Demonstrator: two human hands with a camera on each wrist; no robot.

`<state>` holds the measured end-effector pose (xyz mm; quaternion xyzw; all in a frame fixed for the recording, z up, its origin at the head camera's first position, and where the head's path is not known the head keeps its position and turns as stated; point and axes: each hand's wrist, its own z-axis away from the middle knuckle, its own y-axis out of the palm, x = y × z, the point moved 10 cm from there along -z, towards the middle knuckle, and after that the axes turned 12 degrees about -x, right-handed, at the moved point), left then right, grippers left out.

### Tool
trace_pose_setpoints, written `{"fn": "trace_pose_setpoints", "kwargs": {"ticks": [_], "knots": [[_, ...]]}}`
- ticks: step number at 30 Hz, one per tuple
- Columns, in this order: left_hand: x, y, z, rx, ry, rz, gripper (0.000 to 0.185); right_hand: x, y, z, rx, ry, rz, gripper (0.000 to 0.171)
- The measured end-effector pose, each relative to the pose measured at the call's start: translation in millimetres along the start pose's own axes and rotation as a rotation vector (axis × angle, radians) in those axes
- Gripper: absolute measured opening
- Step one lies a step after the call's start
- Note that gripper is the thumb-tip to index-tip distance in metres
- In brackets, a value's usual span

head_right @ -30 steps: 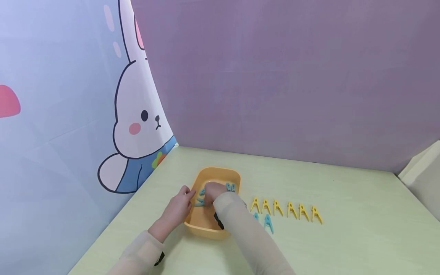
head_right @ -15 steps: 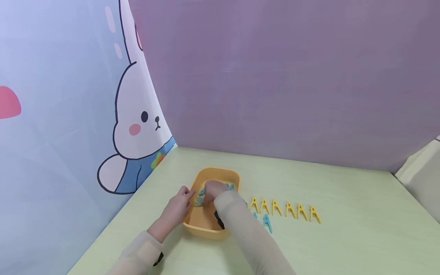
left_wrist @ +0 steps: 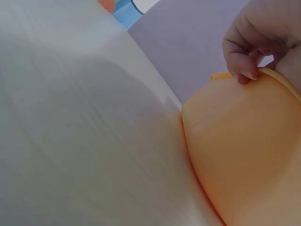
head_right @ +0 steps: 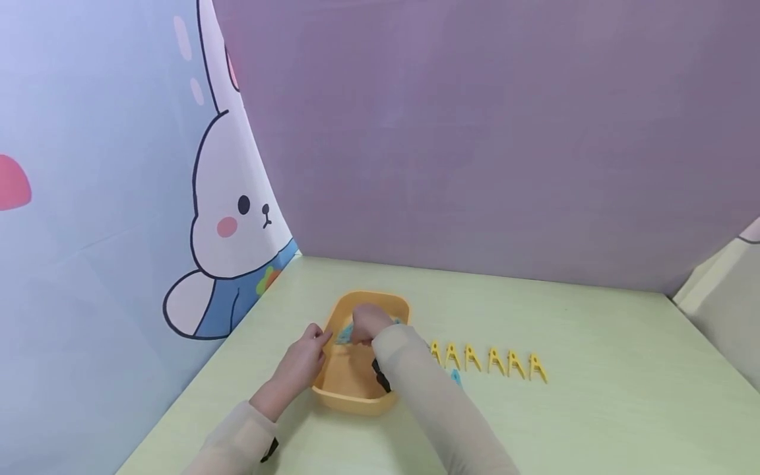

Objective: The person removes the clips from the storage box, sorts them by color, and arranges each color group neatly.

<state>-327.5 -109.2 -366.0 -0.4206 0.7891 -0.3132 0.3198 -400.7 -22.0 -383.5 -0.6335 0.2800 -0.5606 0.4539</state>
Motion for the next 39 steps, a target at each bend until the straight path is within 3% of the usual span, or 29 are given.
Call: {"fn": "trace_pose_setpoints", "kwargs": {"ticks": [7, 22, 39], "knots": [[0.1, 3.3, 0.7, 0.008, 0.003, -0.008, 0.038, -3, -14, 6, -0.021, -0.025, -0.076, 0.015], [1.7, 8.2, 1.2, 0.005, -0.002, 0.0, 0.037, -22, -34, 14, -0.004, 0.004, -0.45, 0.01], [0.8, 4.8, 2.7, 0.006, -0.013, -0.009, 0.038, -54, -48, 20, -0.039, 0.054, -0.639, 0.012]]}}
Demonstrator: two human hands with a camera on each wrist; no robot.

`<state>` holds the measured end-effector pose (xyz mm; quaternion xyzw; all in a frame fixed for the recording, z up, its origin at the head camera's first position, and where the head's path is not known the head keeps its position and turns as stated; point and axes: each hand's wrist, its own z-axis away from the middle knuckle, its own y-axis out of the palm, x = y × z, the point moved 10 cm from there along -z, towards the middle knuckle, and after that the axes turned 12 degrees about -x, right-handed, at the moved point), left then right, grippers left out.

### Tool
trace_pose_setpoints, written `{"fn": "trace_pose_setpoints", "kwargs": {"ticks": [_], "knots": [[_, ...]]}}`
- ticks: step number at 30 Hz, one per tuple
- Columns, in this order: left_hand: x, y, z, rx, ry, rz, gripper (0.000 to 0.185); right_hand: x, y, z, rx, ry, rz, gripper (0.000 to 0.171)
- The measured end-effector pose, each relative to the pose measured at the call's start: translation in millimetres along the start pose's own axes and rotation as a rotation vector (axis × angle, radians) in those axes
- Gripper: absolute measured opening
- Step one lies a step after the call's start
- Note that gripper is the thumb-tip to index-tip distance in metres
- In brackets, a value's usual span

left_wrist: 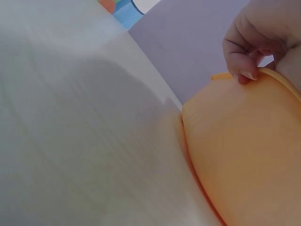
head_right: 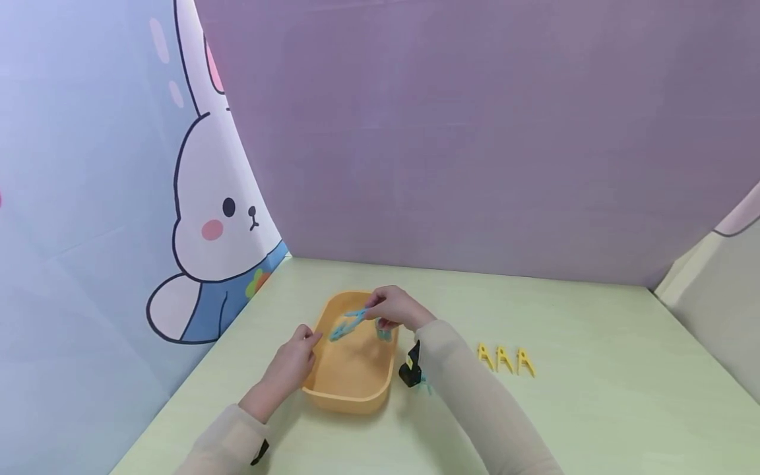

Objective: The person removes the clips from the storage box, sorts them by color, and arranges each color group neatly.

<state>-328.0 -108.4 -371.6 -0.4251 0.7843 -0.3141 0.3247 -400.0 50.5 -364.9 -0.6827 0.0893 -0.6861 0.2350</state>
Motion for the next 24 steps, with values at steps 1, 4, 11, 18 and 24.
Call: {"fn": "trace_pose_setpoints", "kwargs": {"ticks": [1, 4, 11, 18, 24], "knots": [[0.1, -0.5, 0.0, 0.002, -0.002, 0.001, 0.038, -1, -2, 0, -0.002, 0.001, -0.008, 0.013], [2.0, -0.4, 0.3, 0.013, -0.018, 0.004, 0.039, -3, -8, 2, -0.013, 0.002, -0.037, 0.014], [7.1, 2.0, 0.6, 0.035, -0.034, 0.004, 0.039, -9, -24, 7, -0.024, 0.022, -0.125, 0.019], [12.9, 4.2, 0.8, 0.035, -0.038, 0.01, 0.038, -12, -39, 15, -0.045, 0.035, -0.141, 0.018], [14.1, 5.4, 0.5, 0.031, -0.018, 0.011, 0.038, -19, -49, 16, -0.056, 0.046, -0.161, 0.018]]}}
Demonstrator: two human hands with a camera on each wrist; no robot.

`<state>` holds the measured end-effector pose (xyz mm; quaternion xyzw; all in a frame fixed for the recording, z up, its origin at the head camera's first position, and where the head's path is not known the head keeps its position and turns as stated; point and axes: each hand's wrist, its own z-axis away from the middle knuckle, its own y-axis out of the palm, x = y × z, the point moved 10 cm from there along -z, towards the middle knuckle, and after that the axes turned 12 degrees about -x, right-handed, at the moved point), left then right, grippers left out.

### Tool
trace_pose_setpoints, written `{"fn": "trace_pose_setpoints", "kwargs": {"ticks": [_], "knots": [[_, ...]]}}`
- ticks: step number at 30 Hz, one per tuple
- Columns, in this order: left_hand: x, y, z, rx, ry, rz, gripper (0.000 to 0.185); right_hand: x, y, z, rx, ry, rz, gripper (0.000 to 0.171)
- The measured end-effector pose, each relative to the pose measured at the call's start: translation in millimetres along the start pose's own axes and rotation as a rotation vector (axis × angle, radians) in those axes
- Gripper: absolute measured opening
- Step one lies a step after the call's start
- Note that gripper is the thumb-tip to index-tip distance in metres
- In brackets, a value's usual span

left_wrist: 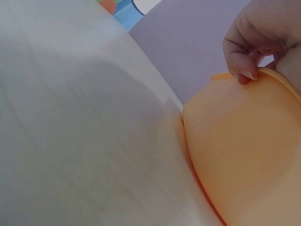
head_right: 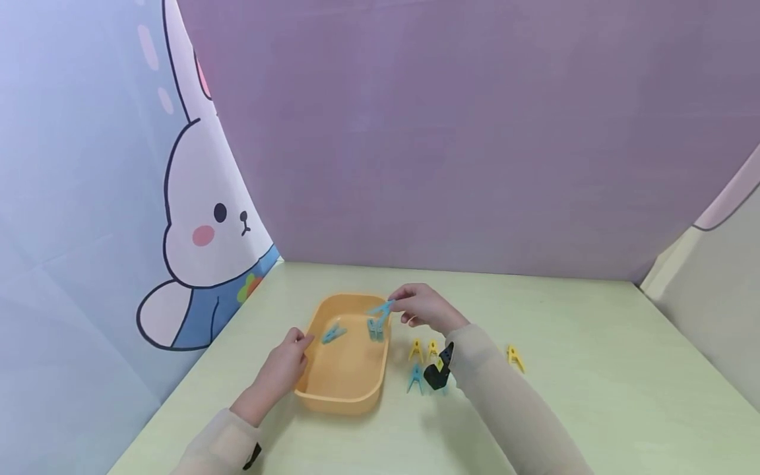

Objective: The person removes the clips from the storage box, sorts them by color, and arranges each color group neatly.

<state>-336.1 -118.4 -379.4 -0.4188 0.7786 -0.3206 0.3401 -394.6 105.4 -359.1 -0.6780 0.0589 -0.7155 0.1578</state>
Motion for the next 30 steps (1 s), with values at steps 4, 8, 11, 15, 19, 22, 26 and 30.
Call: {"fn": "trace_pose_setpoints", "kwargs": {"ticks": [4, 8, 11, 15, 19, 22, 26, 30], "knots": [[-1.3, -0.4, -0.3, -0.008, 0.017, 0.003, 0.038, -4, -6, 2, -0.002, 0.008, -0.014, 0.019], [-2.4, -1.1, 0.1, -0.016, 0.025, 0.001, 0.038, -10, -11, 4, -0.008, 0.018, -0.007, 0.02], [-3.1, -1.8, 0.4, -0.022, 0.028, 0.005, 0.037, -13, -15, 5, -0.013, 0.019, -0.001, 0.022], [-3.3, -3.5, 0.4, -0.029, 0.025, 0.012, 0.037, -15, -20, 8, -0.017, 0.015, -0.008, 0.024], [-3.2, -3.8, 0.9, -0.028, 0.019, 0.012, 0.038, -18, -27, 12, -0.013, 0.012, -0.018, 0.027], [-3.4, -3.5, 0.8, -0.024, 0.02, 0.007, 0.038, -20, -33, 15, -0.017, 0.01, -0.017, 0.029], [-4.4, -2.6, 0.3, -0.016, 0.02, -0.011, 0.037, -23, -40, 17, -0.028, 0.015, -0.012, 0.029], [-6.1, -1.6, 0.1, -0.005, 0.02, -0.025, 0.036, -28, -47, 18, -0.038, 0.018, -0.003, 0.031]]}}
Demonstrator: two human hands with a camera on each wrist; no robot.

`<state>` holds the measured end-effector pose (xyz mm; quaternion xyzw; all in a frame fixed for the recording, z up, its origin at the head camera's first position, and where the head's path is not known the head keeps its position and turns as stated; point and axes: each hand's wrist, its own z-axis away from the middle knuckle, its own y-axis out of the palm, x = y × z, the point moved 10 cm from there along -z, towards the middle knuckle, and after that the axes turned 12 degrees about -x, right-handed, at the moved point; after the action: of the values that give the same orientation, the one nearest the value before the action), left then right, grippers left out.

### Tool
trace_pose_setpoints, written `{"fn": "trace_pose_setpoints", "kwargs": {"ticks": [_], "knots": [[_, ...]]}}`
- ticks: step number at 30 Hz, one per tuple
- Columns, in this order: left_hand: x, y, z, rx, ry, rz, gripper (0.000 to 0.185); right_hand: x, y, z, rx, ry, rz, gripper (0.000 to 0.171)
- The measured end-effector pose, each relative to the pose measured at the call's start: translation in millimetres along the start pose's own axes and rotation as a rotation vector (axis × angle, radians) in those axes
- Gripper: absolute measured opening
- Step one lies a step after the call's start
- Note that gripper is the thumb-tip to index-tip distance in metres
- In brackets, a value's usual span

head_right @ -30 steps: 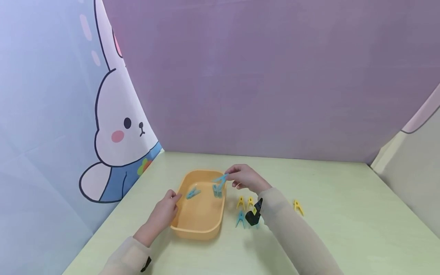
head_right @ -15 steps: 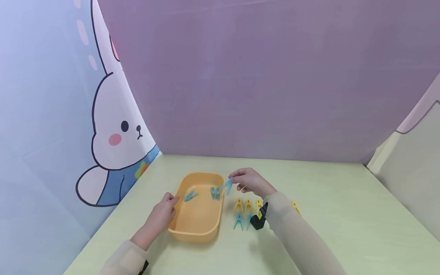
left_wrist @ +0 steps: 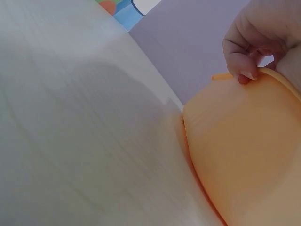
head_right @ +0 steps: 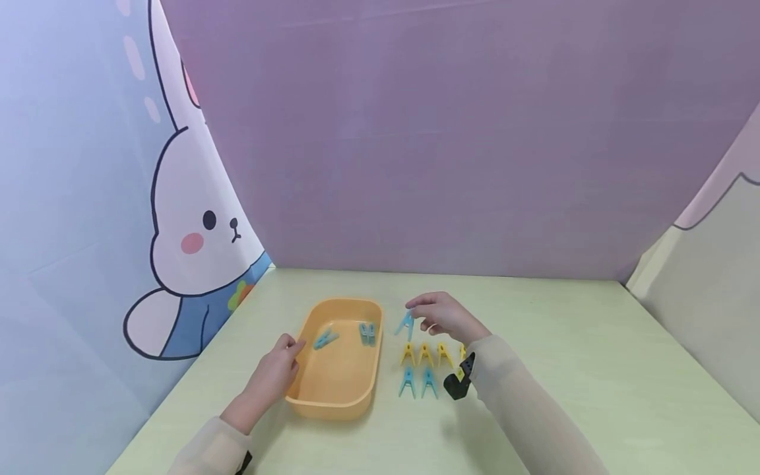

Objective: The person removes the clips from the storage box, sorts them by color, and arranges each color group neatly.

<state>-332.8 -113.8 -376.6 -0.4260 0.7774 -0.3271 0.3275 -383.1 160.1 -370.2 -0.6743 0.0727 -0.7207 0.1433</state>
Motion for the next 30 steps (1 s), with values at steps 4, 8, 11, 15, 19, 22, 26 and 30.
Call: {"fn": "trace_pose_setpoints", "kwargs": {"ticks": [4, 8, 11, 15, 19, 22, 26, 30], "knots": [[-0.7, -1.8, -0.3, -0.005, 0.01, 0.005, 0.036, -4, -5, 1, -0.011, 0.001, 0.015, 0.032], [0.3, -1.7, -0.5, -0.005, 0.01, 0.007, 0.036, -8, -10, 3, -0.021, 0.006, 0.031, 0.028], [2.1, -0.6, -0.7, -0.006, 0.003, 0.007, 0.036, -11, -14, 5, -0.03, 0.018, 0.034, 0.025], [5.0, 0.3, -0.8, -0.01, -0.006, 0.01, 0.037, -17, -18, 9, -0.039, 0.035, 0.04, 0.025], [5.8, 0.9, -0.3, -0.005, -0.006, 0.006, 0.037, -25, -24, 11, -0.055, 0.058, 0.055, 0.024], [5.8, 0.5, -0.3, -0.004, -0.007, 0.006, 0.037, -32, -29, 13, -0.065, 0.077, 0.062, 0.024], [5.4, -0.2, -0.5, -0.007, -0.003, 0.006, 0.037, -38, -33, 16, -0.059, 0.087, 0.074, 0.025], [6.1, 0.8, -0.5, -0.002, -0.004, 0.004, 0.037, -43, -35, 20, -0.046, 0.091, 0.069, 0.025]]}}
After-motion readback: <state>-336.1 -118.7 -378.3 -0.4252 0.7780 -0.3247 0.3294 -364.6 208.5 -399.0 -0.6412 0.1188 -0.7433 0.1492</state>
